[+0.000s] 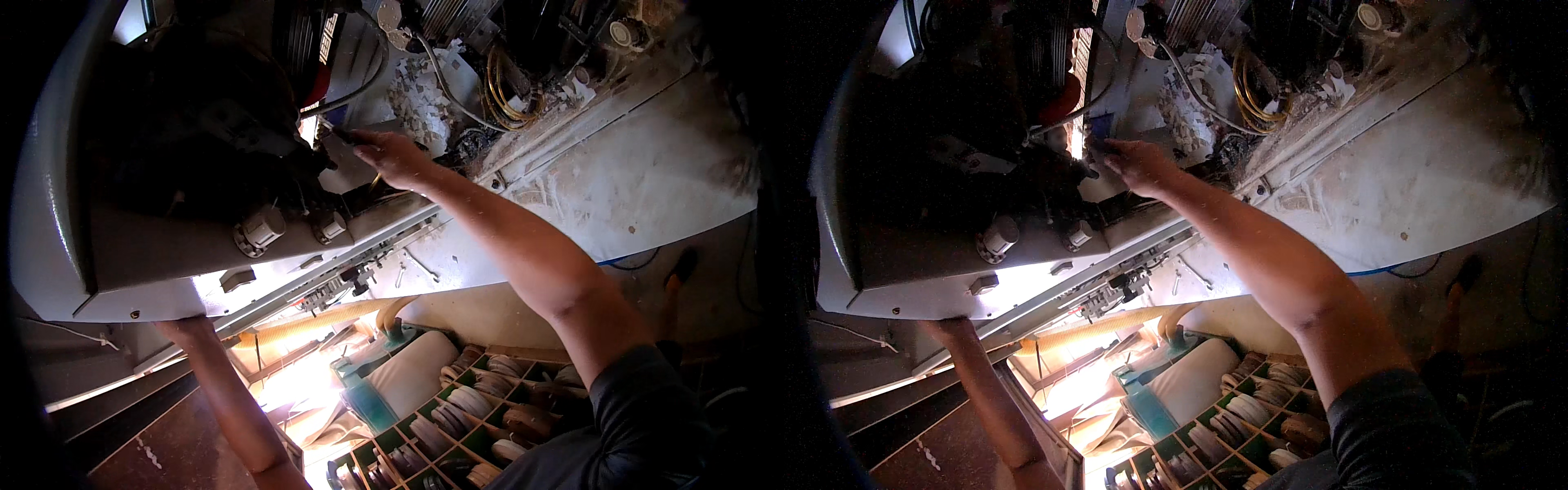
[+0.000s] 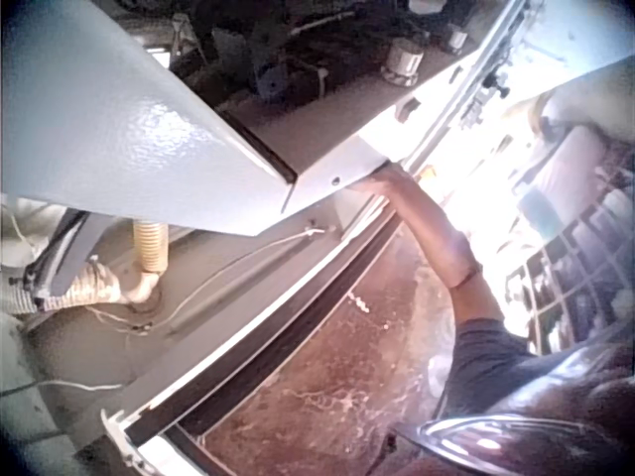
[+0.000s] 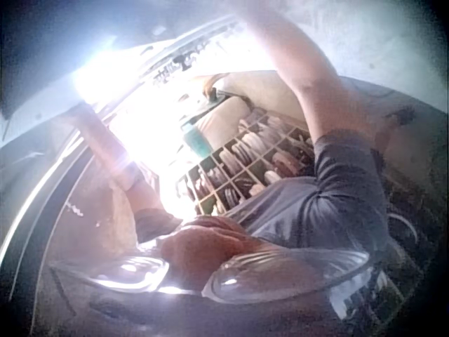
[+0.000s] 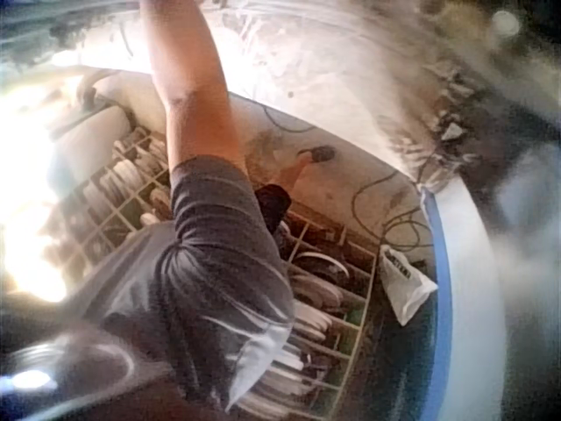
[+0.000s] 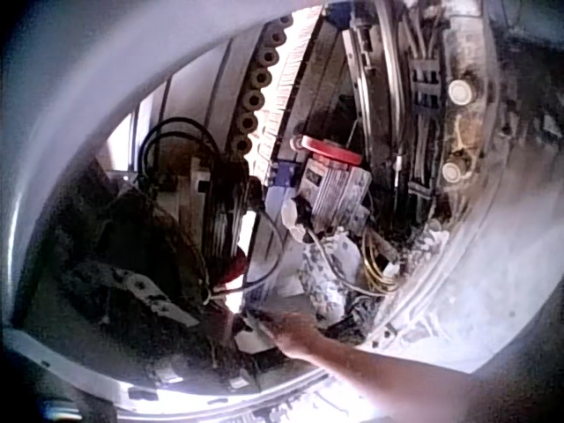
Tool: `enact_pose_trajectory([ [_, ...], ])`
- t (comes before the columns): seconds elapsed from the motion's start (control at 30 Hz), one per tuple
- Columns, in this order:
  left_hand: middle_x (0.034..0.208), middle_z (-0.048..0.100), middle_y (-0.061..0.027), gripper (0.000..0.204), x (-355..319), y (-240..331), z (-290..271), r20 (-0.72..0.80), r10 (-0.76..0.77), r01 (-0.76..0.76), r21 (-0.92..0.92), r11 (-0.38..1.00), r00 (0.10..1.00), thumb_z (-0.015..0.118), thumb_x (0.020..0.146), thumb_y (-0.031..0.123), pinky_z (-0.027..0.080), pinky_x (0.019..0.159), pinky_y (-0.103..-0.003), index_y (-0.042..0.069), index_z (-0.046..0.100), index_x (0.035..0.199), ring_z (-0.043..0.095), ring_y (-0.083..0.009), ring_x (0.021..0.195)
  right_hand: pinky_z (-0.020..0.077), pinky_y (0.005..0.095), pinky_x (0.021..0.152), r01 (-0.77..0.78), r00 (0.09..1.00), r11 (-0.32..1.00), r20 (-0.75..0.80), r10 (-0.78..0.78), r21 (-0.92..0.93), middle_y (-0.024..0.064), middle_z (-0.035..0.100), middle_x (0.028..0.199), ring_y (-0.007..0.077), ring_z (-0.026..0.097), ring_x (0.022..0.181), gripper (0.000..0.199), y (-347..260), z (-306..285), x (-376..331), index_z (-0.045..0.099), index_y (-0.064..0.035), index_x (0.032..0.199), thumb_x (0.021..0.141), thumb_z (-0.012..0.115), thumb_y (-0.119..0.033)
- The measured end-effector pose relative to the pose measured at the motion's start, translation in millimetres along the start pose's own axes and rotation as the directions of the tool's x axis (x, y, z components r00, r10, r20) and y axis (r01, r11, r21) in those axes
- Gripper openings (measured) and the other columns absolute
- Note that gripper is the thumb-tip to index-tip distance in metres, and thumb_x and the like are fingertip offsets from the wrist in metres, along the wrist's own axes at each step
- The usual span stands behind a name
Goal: The person uses a green air blow gun to clean dust and debris from the internal components of a large industrial machine. They systematically blow air into various crevices and then manually sweep the dislodged debris into a white collection bag.
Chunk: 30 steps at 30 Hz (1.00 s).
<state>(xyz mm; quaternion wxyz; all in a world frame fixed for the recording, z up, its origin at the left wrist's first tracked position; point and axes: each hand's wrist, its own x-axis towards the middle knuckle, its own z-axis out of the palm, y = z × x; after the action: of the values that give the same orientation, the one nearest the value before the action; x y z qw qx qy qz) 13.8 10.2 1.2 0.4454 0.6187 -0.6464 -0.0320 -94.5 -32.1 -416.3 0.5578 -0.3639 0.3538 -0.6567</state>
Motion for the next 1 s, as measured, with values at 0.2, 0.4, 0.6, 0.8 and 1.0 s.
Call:
enact_pose_trajectory([
  [0.2,0.109,0.058,-0.0089,0.047,6,-2,-14,0.063,0.008,-0.008,0.001,1.000,0.998,0.053,0.086,0.041,0.049,0.082,-0.038,0.008,0.051,0.119,0.057,-0.0240,0.100,0.0489,0.0432,0.073,0.048,0.997,0.999,-0.065,-0.048,-0.010,0.0208,0.065,0.093,0.0386,0.063,0.083,0.029,-9,28,-1,0.059,-0.0100,0.117,0.092,0.054,-0.024],
  [0.4,0.108,0.058,-0.0085,0.047,4,0,-10,0.039,-0.018,0.018,-0.007,1.000,0.999,0.052,0.087,0.042,0.050,0.081,-0.037,0.009,0.051,0.120,0.057,-0.0232,0.099,0.0485,0.0429,0.066,0.057,0.986,0.997,-0.153,-0.065,-0.056,0.0200,0.065,0.086,0.0376,0.063,0.077,0.029,-7,16,-1,0.059,-0.0099,0.117,0.091,0.055,-0.023],
  [0.6,0.107,0.057,-0.0083,0.041,-3,5,11,0.067,0.025,-0.023,-0.034,0.999,0.997,0.050,0.090,0.037,0.050,0.079,-0.036,0.007,0.050,0.118,0.057,-0.0220,0.095,0.0477,0.0418,0.060,0.086,0.954,0.993,-0.281,-0.105,-0.079,0.0209,0.063,0.079,0.0369,0.063,0.070,0.029,-23,-15,4,0.060,-0.0104,0.117,0.091,0.056,-0.023],
  [0.8,0.105,0.057,-0.0088,0.041,-1,3,1,0.064,0.003,-0.001,-0.039,0.999,0.998,0.051,0.090,0.036,0.051,0.077,-0.033,0.005,0.050,0.116,0.058,-0.0210,0.092,0.0459,0.0451,0.060,0.083,0.950,0.994,-0.297,-0.099,-0.064,0.0219,0.061,0.076,0.0397,0.061,0.070,0.026,-53,-64,2,0.058,-0.0075,0.111,0.093,0.053,-0.025],
  [1.0,0.104,0.057,-0.0086,0.040,-18,18,33,0.122,0.065,-0.061,-0.036,0.997,0.990,0.052,0.088,0.037,0.053,0.072,-0.035,0.006,0.049,0.114,0.059,-0.0222,0.089,0.0441,0.0427,0.058,0.208,0.845,0.965,-0.468,-0.259,-0.158,0.0184,0.060,0.071,0.0348,0.060,0.064,0.030,-76,-120,17,0.057,-0.0098,0.120,0.093,0.053,-0.023],
])
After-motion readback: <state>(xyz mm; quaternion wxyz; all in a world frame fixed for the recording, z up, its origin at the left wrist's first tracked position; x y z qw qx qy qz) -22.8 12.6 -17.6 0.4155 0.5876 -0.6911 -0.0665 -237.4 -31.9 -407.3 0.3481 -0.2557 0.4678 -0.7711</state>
